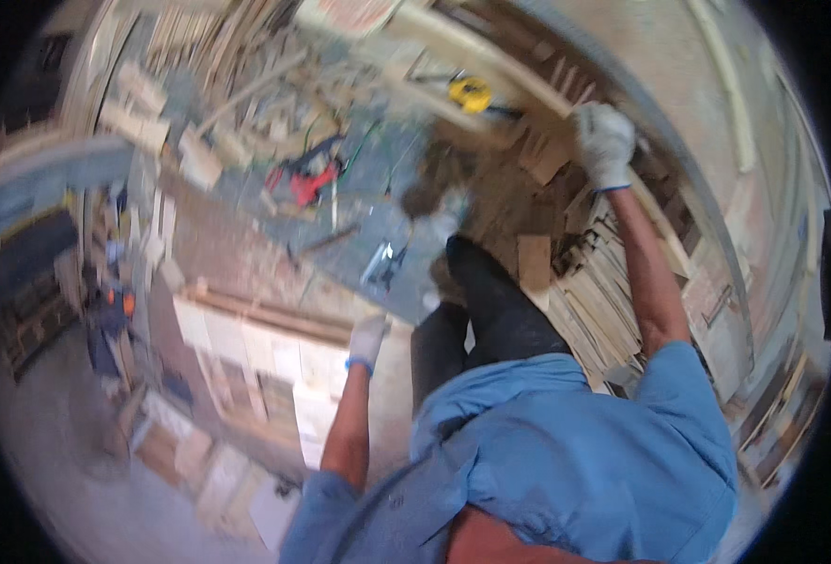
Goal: The person assembles a wooden structure by positioning planks, using a nail gun to fasten pieces, and marking measurements with a pencil and ruler. They repeatedly adjust and secure components while seated on the floor.
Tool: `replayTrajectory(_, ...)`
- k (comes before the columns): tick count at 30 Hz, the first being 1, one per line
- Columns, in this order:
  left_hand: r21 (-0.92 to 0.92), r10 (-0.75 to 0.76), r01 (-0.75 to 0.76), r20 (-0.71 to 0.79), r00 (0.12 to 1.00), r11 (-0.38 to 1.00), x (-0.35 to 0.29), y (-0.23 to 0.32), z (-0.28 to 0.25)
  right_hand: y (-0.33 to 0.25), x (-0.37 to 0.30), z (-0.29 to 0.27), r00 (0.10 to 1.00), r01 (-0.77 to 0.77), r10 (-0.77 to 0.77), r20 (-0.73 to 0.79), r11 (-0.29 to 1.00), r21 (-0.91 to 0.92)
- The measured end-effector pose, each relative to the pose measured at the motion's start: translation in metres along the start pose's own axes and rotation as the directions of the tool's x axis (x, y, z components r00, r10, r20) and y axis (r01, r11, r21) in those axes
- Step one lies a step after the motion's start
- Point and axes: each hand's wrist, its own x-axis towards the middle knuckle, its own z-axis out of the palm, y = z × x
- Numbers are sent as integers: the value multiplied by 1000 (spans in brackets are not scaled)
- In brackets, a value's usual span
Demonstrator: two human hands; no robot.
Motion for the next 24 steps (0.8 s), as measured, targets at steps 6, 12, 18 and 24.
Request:
replayTrajectory(6, -481, 4, -158, -305, 952, 862, 30, 45, 41, -5, 8, -2, 975, 165, -128, 183, 964, -209)
replayTrajectory(12, -831, -181, 177, 94, 979, 528, 15, 95, 121, 43, 7, 41, 965, 210, -152, 213, 936, -283)
replayTrajectory(18, -838, -278, 394, 303, 911, 377, -45, 92, 246, 26, 10, 14, 986, 60, -17, 169, 966, -252)
replayTrajectory(24, -841, -327, 410, 299, 896, 354, -92, 114, 253, 32, 13, 27, 972, -25, 87, 220, 962, -270)
